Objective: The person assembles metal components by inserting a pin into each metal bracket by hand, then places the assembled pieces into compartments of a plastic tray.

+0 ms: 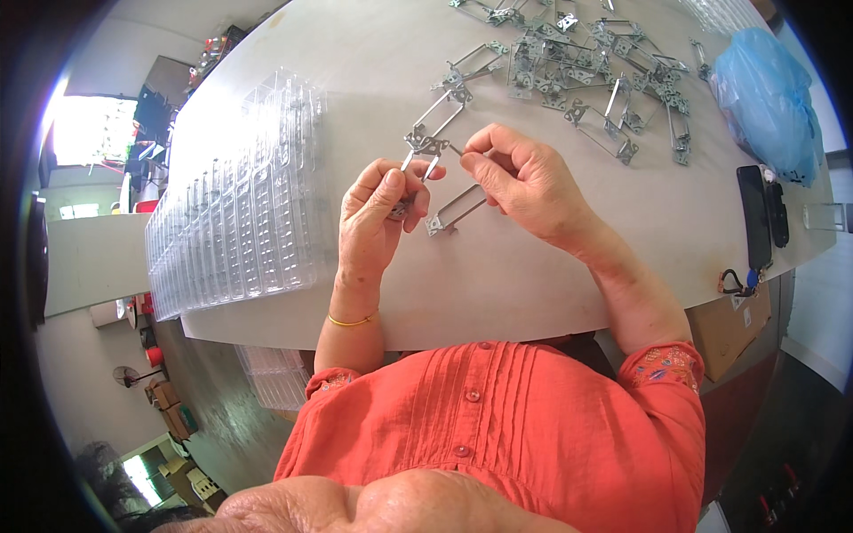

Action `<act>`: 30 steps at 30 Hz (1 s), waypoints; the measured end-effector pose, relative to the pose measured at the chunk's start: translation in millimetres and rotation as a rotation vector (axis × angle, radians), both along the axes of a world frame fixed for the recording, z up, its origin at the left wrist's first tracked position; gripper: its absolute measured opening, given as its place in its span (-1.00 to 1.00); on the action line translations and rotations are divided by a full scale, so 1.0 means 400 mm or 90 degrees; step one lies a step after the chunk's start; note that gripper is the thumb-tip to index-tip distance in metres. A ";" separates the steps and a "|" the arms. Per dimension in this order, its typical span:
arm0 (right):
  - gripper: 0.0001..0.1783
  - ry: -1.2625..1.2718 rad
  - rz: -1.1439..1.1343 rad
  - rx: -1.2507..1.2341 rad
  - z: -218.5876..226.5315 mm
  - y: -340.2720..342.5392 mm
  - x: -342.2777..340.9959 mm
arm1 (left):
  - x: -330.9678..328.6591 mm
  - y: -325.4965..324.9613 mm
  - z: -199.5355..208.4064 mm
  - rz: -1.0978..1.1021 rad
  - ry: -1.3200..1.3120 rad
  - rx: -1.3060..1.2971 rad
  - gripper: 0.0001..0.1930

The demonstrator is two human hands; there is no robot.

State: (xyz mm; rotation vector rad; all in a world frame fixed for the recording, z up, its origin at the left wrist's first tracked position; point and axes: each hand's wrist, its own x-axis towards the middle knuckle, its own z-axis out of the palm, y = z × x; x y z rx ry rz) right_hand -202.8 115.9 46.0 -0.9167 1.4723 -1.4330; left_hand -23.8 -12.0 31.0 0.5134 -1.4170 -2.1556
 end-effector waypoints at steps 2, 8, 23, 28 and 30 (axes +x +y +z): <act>-0.85 0.004 0.015 0.013 -0.003 -0.001 0.005 | 0.000 0.003 -0.003 -0.001 0.001 -0.017 -0.74; -0.83 0.044 0.002 0.016 -0.002 -0.006 0.005 | 0.003 -0.007 -0.007 -0.011 -0.031 -0.097 -0.76; -0.77 -0.249 0.115 0.033 -0.003 -0.007 -0.031 | 0.010 0.007 0.005 -0.076 -0.127 -0.253 -0.84; -0.78 -0.106 0.076 0.062 -0.005 -0.004 -0.032 | 0.005 0.016 -0.005 -0.106 -0.088 -0.238 -0.85; -0.78 -0.054 0.024 0.069 -0.006 -0.004 -0.034 | 0.007 0.008 0.002 -0.181 -0.058 -0.291 -0.82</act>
